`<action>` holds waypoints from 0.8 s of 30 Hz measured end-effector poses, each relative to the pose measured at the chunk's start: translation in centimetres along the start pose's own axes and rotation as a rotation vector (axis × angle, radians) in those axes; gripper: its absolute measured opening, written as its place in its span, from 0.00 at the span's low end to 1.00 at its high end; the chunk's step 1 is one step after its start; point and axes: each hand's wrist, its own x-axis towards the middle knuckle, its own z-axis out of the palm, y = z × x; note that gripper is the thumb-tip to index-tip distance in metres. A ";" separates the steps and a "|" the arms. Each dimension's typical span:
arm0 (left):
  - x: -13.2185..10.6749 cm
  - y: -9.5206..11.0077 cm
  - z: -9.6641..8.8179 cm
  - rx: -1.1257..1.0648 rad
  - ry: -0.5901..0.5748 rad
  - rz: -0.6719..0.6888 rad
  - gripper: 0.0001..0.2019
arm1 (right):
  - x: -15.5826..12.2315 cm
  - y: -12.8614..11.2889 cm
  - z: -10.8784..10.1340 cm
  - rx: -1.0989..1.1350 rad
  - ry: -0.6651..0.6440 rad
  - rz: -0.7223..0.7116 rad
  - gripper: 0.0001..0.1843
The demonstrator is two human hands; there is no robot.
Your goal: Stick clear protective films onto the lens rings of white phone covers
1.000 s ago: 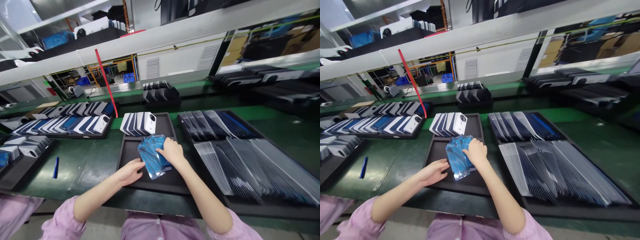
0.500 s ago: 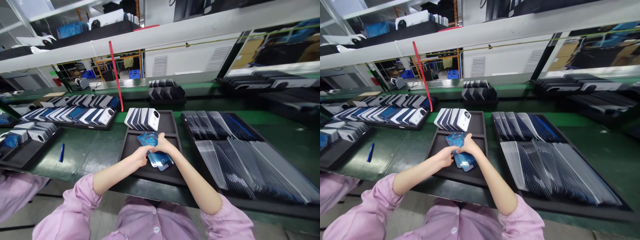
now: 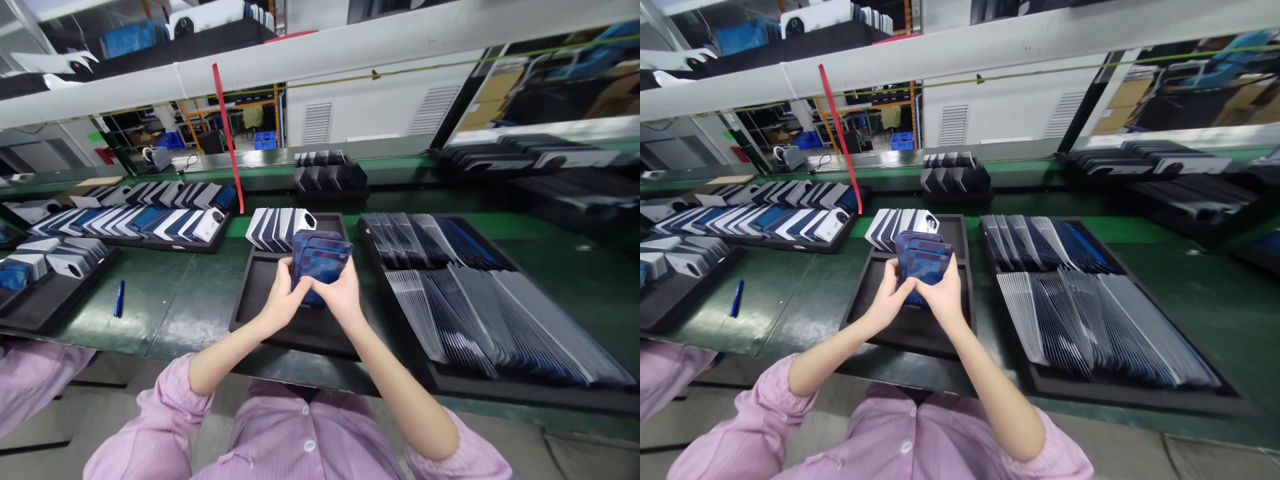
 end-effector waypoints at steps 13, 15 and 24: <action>-1.0 -1.1 2.3 0.493 -0.064 0.602 0.41 | -5.4 3.9 1.1 -0.162 0.106 -0.252 0.22; -0.8 -0.8 2.3 0.471 -0.059 0.644 0.41 | -5.8 3.6 0.8 -0.156 0.077 -0.310 0.23; 0.7 0.5 -1.0 0.432 -0.236 0.712 0.22 | -3.1 3.3 -4.7 -0.202 -0.527 -0.179 0.47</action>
